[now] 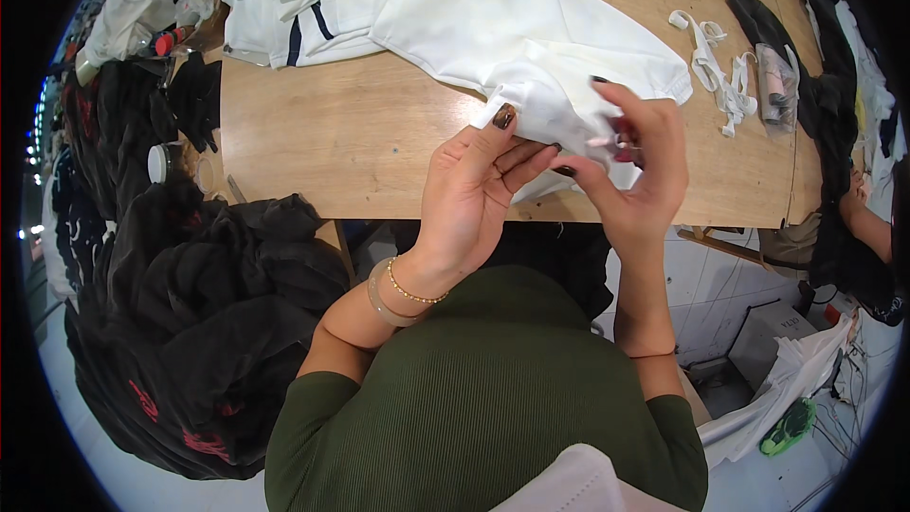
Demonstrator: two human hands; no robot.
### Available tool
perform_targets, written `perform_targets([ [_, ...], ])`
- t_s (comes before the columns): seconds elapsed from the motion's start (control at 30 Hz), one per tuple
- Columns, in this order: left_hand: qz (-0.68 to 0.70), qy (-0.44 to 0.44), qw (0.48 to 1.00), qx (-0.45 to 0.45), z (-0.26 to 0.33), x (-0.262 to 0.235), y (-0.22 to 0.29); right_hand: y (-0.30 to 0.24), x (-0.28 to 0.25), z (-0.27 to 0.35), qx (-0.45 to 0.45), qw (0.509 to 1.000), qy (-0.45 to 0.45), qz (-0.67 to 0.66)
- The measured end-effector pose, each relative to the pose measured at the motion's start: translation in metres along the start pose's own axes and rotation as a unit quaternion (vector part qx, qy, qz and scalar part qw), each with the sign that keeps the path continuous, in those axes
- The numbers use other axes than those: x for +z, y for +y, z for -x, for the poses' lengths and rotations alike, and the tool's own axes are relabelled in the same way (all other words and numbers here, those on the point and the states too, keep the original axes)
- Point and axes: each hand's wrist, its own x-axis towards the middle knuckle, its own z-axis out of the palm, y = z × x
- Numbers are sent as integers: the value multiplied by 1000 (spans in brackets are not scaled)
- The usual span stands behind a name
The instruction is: The recorder is using thread snips to trim excess threads from white trousers on a factory workbench.
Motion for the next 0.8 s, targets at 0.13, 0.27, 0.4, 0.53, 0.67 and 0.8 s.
perform_targets([
  [0.13,-14,-6,1000,-27,-3,-1,0,16,8,3,-47,997,-57,31],
  [0.27,-1,23,999,-22,-3,4,-1,21,13,-3,-10,997,55,-46],
  [0.4,9,29,999,-11,-4,1,2,34,-3,-2,155,983,58,-74],
  [0.53,14,13,1000,-13,-5,0,1,35,-12,1,136,982,34,-125],
  [0.67,5,7,1000,-13,-6,1,2,27,-25,0,71,997,-31,2],
  [0.8,1,14,1000,-21,-5,5,3,25,-22,0,26,999,-18,20],
])
